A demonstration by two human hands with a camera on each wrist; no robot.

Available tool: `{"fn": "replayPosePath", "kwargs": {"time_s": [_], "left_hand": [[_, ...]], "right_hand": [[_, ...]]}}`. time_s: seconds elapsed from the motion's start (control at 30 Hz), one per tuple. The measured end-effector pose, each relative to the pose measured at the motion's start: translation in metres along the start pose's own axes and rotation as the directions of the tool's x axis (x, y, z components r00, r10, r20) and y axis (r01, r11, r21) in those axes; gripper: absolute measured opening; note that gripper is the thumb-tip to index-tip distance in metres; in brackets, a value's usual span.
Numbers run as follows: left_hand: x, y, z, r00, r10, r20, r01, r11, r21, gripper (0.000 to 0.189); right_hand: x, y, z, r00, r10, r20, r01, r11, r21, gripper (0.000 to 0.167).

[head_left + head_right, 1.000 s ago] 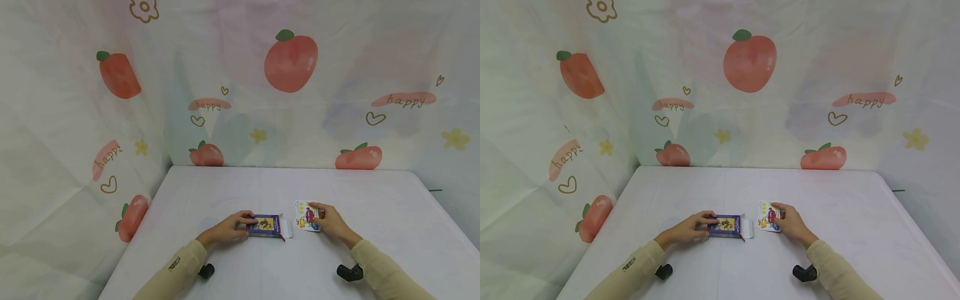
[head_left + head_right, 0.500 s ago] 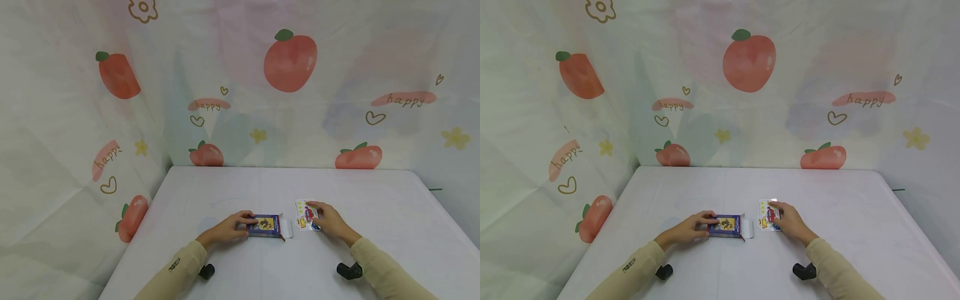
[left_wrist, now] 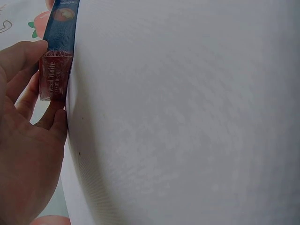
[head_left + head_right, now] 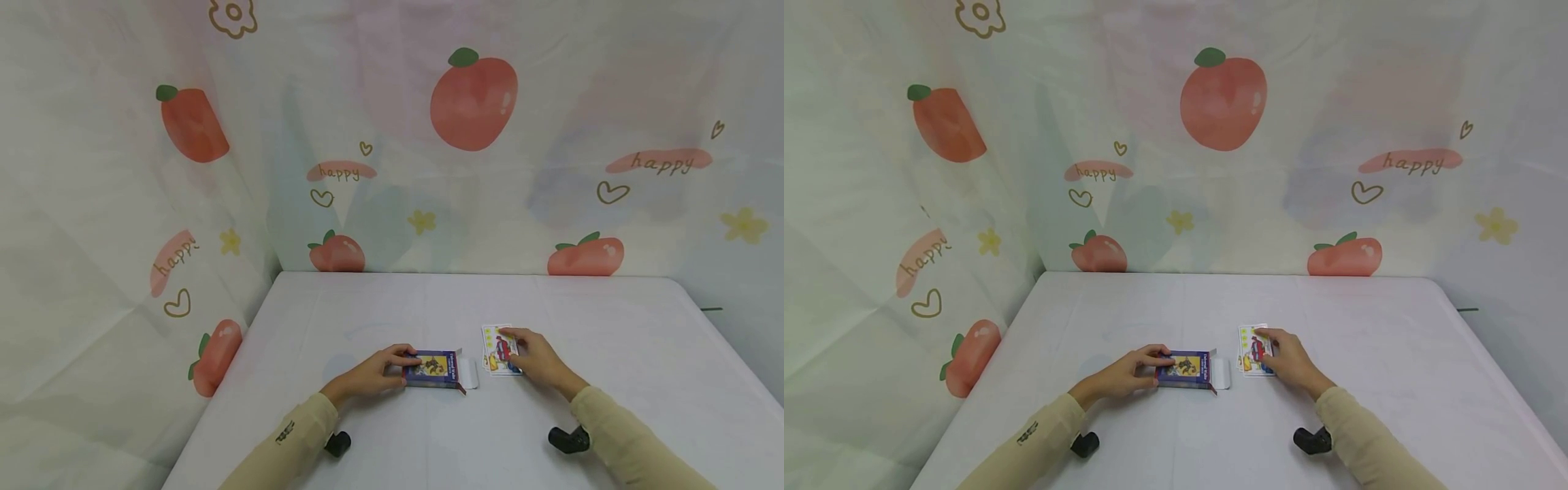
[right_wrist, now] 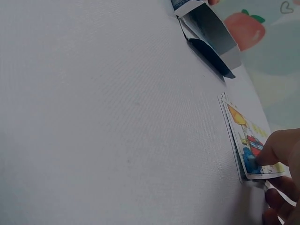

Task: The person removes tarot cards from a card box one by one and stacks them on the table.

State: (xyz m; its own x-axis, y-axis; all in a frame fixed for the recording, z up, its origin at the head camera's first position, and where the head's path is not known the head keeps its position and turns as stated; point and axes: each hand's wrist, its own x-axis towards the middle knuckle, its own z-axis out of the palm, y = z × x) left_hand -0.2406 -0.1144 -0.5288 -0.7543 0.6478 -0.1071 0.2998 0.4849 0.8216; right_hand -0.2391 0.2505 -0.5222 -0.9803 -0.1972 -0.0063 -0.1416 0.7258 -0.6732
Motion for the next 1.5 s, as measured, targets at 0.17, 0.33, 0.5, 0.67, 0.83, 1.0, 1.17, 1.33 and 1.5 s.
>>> {"fn": "replayPosePath", "kwargs": {"time_s": [0.17, 0.33, 0.5, 0.67, 0.83, 1.0, 1.17, 1.33, 1.5], "left_hand": [[0.0001, 0.0003, -0.0001, 1.000, -0.004, -0.002, 0.004, 1.000, -0.007, 0.049], [0.0001, 0.0013, -0.0002, 1.000, -0.004, 0.000, 0.004, 1.000, 0.000, 0.050], [-0.0002, 0.0020, -0.0002, 1.000, -0.010, 0.001, 0.010, 1.000, -0.002, 0.050], [0.0001, 0.0011, 0.0002, 1.000, -0.011, -0.002, 0.011, 1.000, -0.010, 0.049], [0.0000, 0.0017, 0.0003, 1.000, -0.014, -0.004, 0.014, 1.000, -0.006, 0.048], [-0.0007, 0.0025, 0.0003, 1.000, -0.009, -0.003, 0.009, 1.000, -0.021, 0.049], [-0.0002, 0.0015, 0.0002, 1.000, 0.001, -0.003, -0.001, 1.000, -0.016, 0.049], [0.0000, 0.0009, 0.0000, 1.000, 0.005, 0.000, -0.005, 1.000, -0.011, 0.049], [-0.0002, 0.0016, 0.0002, 1.000, 0.000, -0.001, 0.000, 1.000, -0.014, 0.049]], "right_hand": [[0.0000, 0.0029, 0.0015, 0.999, -0.027, -0.016, 0.027, 1.000, 0.002, 0.053], [-0.0003, 0.0051, 0.0028, 0.998, -0.042, -0.035, 0.042, 0.999, 0.002, 0.053], [0.0002, 0.0083, 0.0042, 0.998, -0.028, -0.055, 0.027, 0.999, -0.018, 0.053], [0.0003, 0.0095, 0.0049, 0.998, -0.007, -0.057, 0.006, 1.000, -0.025, 0.054], [0.0004, 0.0092, 0.0054, 0.999, -0.003, -0.053, 0.002, 1.000, -0.022, 0.054], [0.0012, 0.0097, 0.0068, 0.998, 0.007, -0.056, -0.009, 0.999, -0.038, 0.053], [0.0027, 0.0105, 0.0068, 0.998, 0.005, -0.059, -0.008, 0.998, -0.055, 0.052], [0.0020, 0.0105, 0.0069, 0.999, 0.007, -0.052, -0.010, 0.999, -0.047, 0.051], [0.0015, 0.0103, 0.0057, 0.999, 0.000, -0.050, -0.001, 0.999, -0.033, 0.049]]}}
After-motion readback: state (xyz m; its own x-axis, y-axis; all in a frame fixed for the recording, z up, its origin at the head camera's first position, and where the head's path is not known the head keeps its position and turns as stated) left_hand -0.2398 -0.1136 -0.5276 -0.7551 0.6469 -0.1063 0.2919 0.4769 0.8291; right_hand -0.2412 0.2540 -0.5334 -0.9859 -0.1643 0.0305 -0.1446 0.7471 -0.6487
